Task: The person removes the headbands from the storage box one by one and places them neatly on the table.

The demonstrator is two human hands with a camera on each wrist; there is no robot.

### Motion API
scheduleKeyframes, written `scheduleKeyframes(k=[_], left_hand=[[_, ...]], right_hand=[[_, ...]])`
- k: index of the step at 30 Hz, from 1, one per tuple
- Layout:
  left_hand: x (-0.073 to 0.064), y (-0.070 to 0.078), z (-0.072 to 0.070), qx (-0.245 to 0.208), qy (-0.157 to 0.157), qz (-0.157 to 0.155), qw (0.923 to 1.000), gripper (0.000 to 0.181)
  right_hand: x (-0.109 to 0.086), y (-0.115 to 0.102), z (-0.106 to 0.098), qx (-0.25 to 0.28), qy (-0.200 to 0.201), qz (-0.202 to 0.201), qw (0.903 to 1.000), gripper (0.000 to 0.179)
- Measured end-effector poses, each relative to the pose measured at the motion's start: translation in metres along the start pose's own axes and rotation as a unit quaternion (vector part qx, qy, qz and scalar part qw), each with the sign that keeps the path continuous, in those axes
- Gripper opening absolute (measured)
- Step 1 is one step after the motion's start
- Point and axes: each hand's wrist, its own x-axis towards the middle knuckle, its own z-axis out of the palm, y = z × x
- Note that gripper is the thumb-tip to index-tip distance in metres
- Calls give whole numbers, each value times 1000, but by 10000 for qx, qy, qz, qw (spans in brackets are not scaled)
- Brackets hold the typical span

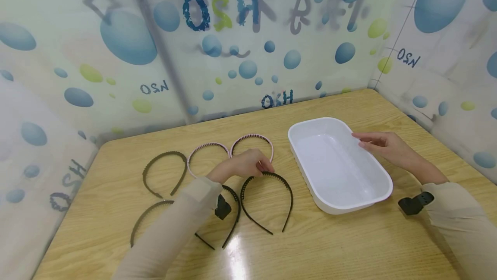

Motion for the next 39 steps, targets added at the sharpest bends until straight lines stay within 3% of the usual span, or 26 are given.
scheduleKeyframes(k=[13, 31, 39], left_hand=[[0, 3, 3, 42, 39, -72, 10000, 29], [0, 0, 7, 226, 94, 137, 9996, 31], [-7, 3, -1, 121, 319, 208, 9992, 26]], right_hand=[[-1, 1, 0, 118, 4, -73, 9999, 40], [-1, 0, 0, 53, -4, -4, 10000, 41], [-1, -2, -4, -62, -110, 182, 9998, 41]])
